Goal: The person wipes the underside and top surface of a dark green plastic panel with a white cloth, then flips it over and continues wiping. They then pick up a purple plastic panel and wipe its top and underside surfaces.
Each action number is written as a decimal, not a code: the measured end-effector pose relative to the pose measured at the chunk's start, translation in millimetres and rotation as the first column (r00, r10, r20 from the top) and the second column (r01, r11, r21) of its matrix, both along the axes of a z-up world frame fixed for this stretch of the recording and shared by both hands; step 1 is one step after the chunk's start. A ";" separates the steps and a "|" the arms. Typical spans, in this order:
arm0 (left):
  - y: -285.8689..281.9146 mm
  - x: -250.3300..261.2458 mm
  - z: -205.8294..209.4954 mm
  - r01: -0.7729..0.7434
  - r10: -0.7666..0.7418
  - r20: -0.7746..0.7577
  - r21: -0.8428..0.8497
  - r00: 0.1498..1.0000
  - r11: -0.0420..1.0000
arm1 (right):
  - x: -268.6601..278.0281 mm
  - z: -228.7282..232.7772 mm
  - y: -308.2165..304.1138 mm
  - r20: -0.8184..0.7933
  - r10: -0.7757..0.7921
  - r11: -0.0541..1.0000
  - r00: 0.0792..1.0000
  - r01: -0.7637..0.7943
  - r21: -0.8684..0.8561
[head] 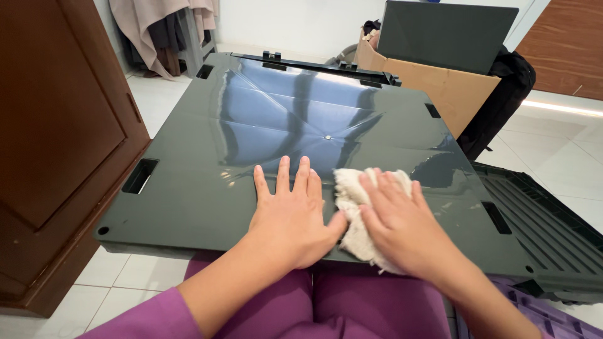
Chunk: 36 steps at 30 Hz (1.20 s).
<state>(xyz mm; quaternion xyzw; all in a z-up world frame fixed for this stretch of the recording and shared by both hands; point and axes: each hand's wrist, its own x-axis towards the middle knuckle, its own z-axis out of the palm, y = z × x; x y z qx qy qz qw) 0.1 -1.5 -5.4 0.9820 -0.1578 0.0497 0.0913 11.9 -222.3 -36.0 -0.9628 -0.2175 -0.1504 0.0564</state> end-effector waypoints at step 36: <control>25.5 18.0 -23.4 0.039 -0.021 0.259 -0.064 0.966 0.997 | 15.5 -2.6 -61.0 -0.175 -0.084 0.991 0.981 0.100 0.083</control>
